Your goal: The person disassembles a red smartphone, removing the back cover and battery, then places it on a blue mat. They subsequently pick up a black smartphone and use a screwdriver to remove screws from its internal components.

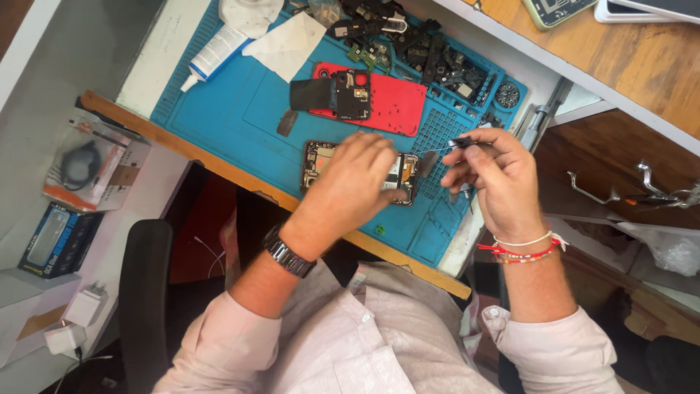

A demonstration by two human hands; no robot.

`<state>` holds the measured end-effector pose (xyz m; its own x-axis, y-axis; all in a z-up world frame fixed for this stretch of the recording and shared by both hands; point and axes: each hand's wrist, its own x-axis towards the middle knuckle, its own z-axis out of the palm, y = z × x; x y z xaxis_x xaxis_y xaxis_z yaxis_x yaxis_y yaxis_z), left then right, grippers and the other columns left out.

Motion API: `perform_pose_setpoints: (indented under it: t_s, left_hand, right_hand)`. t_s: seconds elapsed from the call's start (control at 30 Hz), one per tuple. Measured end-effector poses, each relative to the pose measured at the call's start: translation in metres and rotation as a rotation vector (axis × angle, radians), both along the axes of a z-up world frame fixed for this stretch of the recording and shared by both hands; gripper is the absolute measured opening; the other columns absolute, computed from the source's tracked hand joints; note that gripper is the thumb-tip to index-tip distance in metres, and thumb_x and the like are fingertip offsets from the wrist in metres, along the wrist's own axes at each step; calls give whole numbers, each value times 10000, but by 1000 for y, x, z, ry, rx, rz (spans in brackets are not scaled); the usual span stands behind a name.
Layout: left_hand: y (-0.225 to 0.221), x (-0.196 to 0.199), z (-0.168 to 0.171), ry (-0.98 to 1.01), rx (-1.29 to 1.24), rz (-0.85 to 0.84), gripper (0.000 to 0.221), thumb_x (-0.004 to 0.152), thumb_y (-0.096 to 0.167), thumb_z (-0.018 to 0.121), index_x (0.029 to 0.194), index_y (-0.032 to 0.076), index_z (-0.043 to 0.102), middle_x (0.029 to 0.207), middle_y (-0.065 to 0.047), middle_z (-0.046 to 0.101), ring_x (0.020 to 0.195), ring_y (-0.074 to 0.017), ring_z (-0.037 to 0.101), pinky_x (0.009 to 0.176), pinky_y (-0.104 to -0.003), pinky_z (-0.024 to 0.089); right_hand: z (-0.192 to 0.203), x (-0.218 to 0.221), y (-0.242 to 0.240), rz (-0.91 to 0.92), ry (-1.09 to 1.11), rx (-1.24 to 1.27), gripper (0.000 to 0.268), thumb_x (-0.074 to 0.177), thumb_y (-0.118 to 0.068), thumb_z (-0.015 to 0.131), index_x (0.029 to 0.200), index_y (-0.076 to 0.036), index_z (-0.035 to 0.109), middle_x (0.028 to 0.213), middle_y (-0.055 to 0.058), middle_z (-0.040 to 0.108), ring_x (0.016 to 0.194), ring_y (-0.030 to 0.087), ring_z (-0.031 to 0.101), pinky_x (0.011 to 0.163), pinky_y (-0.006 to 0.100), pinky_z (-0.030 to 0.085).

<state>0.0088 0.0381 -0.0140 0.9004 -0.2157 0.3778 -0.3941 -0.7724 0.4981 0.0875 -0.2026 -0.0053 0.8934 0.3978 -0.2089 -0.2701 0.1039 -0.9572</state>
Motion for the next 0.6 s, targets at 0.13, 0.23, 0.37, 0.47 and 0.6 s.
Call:
perform_pose_setpoints:
  t_s: [0.13, 0.23, 0.37, 0.47, 0.6]
  left_hand:
    - [11, -8, 3, -21, -9, 144, 388, 822, 230, 837, 1087, 27, 639, 1190, -125, 676, 1204, -336, 580, 1047, -492, 441]
    - [18, -14, 8, -40, -13, 217, 271, 865, 181, 816, 1047, 46, 669, 1140, -86, 692, 1151, -308, 594, 1005, -468, 456]
    - [24, -20, 14, -43, -26, 305, 181, 895, 141, 787, 1018, 54, 687, 1077, -70, 699, 1090, -290, 598, 941, -463, 454]
    - [28, -24, 19, 12, -43, 358, 121, 907, 122, 771, 976, 66, 688, 1036, -51, 710, 1027, -284, 598, 896, -452, 455]
    - [25, -22, 25, 35, -88, 364, 98, 929, 116, 763, 977, 68, 693, 990, -65, 689, 949, -302, 613, 855, -452, 484]
  right_hand:
    - [2, 3, -2, 22, 54, 56, 185, 1066, -41, 469, 1178, -8, 612, 1013, 166, 715, 813, 257, 739, 688, 364, 610]
    - [5, 5, -4, 35, 143, 144, 283, 996, -65, 403, 1153, 0, 629, 997, 168, 720, 813, 266, 748, 724, 390, 638]
    - [0, 5, -5, -9, 143, 34, 166, 1053, -81, 491, 1126, 14, 606, 933, 141, 673, 754, 251, 720, 643, 377, 617]
    - [-3, 5, -4, 7, 48, -121, 201, 1016, -5, 572, 1217, 0, 577, 959, 133, 662, 742, 208, 683, 624, 334, 578]
    - [2, 4, -4, 67, -41, -191, 444, 957, 40, 605, 1383, -42, 510, 1046, 129, 678, 782, 146, 655, 673, 269, 544]
